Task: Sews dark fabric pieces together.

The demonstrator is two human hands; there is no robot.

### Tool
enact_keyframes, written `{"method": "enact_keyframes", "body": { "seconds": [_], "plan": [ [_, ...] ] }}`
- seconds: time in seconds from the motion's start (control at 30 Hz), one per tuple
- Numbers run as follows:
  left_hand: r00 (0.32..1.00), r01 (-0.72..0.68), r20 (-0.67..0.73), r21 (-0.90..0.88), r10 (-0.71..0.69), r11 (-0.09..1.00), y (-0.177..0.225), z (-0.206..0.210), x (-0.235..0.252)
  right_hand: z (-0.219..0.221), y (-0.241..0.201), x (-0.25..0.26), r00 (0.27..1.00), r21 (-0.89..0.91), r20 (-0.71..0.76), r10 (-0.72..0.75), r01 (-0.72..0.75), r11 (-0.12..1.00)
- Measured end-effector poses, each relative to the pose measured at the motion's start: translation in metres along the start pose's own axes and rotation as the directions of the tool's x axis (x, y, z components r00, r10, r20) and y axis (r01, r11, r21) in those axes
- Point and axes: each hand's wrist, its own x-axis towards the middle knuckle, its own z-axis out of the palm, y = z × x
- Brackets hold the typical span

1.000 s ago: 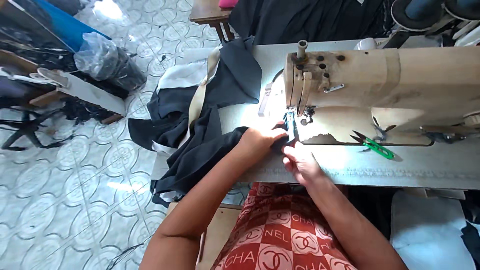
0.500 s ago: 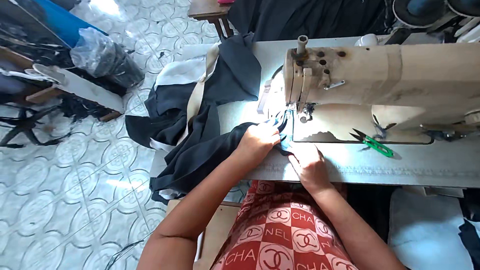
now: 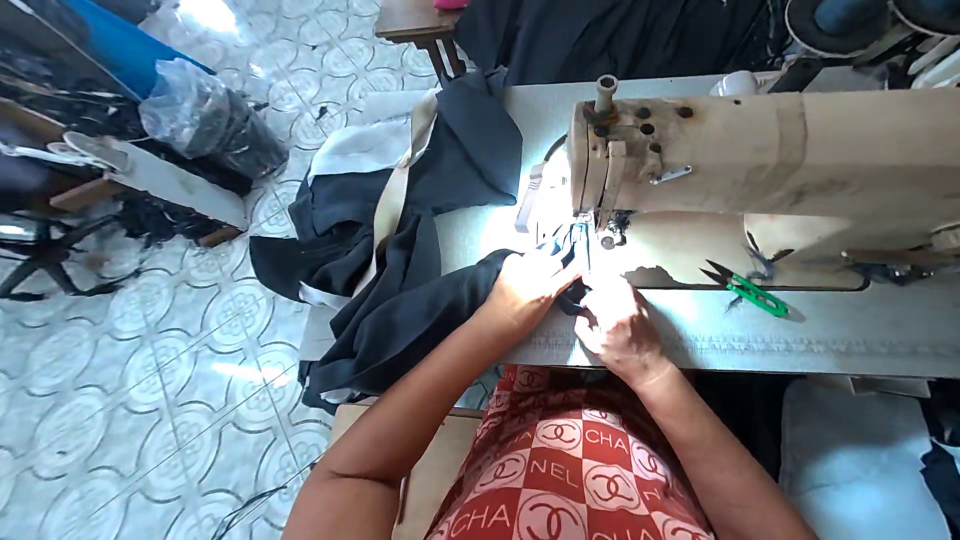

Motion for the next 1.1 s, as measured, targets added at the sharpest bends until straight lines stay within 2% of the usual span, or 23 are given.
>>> {"method": "enact_keyframes", "body": {
  "seconds": [0.33, 0.6, 0.77, 0.87, 1.1],
  "plan": [
    [0.998, 0.043, 0.056, -0.054, -0.04, 0.998, 0.0, 0.002, 0.009, 0.003, 0.002, 0.001, 1.0, 0.005, -0.017, 0.022, -0.022, 1.0],
    [0.999, 0.033, -0.009, -0.074, -0.034, 0.997, -0.013, 0.004, 0.029, 0.005, 0.019, 0.024, 1.0, -0.008, -0.028, -0.004, 0.004, 1.0],
    [1.0, -0.027, -0.009, -0.024, 0.027, 0.999, -0.014, 0.002, 0.023, 0.007, 0.017, 0.022, 0.998, -0.016, -0.056, 0.0, -0.001, 1.0],
    [0.999, -0.003, -0.032, 0.011, 0.003, 1.0, -0.013, 0.006, 0.019, 0.011, 0.016, 0.018, 0.997, -0.026, -0.081, 0.005, -0.007, 1.0],
    [0.998, 0.025, -0.052, -0.133, -0.032, 0.991, -0.02, 0.015, 0.019, 0.014, 0.017, 0.015, 0.997, -0.025, -0.072, 0.024, -0.026, 0.999]
  ]
}}
